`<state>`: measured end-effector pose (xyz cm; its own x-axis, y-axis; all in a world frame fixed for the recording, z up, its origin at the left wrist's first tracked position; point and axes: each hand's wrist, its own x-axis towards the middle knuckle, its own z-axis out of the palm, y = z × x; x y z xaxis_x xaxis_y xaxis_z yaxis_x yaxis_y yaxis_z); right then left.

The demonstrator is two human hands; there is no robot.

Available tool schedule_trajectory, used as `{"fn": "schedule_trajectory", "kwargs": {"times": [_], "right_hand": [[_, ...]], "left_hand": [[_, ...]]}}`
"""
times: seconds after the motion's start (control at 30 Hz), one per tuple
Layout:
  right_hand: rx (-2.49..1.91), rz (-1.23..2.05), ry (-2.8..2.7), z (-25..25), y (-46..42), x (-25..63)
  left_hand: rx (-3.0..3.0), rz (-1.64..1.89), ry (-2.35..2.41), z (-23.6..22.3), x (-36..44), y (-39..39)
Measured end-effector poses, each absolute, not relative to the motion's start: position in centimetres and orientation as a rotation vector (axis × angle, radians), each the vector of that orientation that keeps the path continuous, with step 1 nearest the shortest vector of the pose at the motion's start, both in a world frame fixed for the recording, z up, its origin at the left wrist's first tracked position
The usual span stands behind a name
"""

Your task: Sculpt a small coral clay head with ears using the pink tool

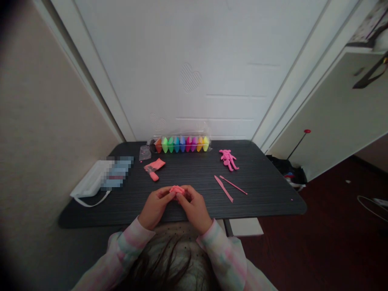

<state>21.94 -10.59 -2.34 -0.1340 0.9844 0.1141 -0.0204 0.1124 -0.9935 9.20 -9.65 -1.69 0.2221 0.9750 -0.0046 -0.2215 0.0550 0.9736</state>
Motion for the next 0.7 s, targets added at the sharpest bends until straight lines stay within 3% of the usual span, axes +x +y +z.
{"fn": "schedule_trajectory", "kwargs": {"times": [0.7], "right_hand": [[-1.066,1.216,-1.227,-2.57,-9.94,22.17]], "left_hand": [[1.011,1.107,0.948,-1.92,9.62,-9.57]]}}
